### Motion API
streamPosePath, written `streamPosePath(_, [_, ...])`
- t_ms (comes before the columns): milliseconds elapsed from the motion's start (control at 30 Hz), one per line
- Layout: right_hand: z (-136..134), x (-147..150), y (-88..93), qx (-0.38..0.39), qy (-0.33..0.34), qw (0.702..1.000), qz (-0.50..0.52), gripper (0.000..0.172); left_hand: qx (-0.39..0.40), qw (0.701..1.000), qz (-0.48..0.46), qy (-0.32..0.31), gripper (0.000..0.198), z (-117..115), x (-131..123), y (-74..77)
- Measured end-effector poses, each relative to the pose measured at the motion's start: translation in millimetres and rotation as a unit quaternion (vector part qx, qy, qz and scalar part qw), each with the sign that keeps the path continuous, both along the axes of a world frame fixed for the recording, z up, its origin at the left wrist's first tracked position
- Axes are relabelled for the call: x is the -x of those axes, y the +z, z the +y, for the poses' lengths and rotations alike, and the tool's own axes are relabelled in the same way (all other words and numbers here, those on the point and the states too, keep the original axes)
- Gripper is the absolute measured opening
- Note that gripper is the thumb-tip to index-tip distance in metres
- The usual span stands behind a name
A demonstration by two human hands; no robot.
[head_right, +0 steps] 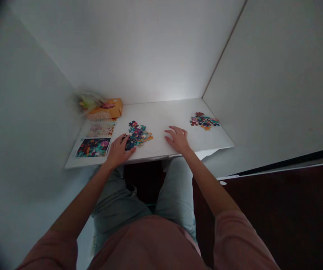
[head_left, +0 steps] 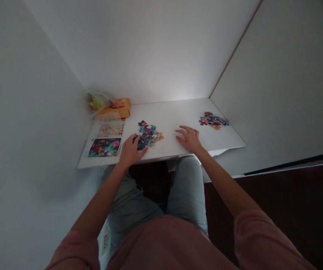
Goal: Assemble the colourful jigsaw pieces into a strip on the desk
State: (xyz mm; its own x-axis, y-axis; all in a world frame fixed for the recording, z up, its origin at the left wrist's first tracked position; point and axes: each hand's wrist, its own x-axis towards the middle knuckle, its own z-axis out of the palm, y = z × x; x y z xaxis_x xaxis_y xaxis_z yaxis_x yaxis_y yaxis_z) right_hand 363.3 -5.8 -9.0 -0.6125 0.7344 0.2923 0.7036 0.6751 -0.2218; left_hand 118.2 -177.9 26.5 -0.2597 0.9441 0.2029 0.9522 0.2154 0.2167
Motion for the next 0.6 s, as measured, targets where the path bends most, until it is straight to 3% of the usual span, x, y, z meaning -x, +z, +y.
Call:
streamPosePath(133, [-38, 59, 2.5, 0.022, 0.136, 0.99, 0.018, 0.044, 0.019, 0.999, 0.019, -0.019, 0.054, -2, -6, 0.4])
streamPosePath(233, [-51, 84, 3.0, 0.034, 0.174, 0.984, 0.008, 0.049, 0.03, 0.998, 0.027, -0.045, 0.05, -3, -6, 2.5])
streamPosePath(400, [-49, 76, 2.2, 0.053, 0.133, 0.989, -0.023, 0.055, 0.06, 0.997, 0.009, -0.046, 0.052, -4, -3, 2.2])
streamPosePath(600, [-35, 43, 4.4, 0.054, 0.016, 0.997, -0.059, 0.055, 0.069, 0.997, -0.032, -0.021, 0.059, 11, -5, -1.7])
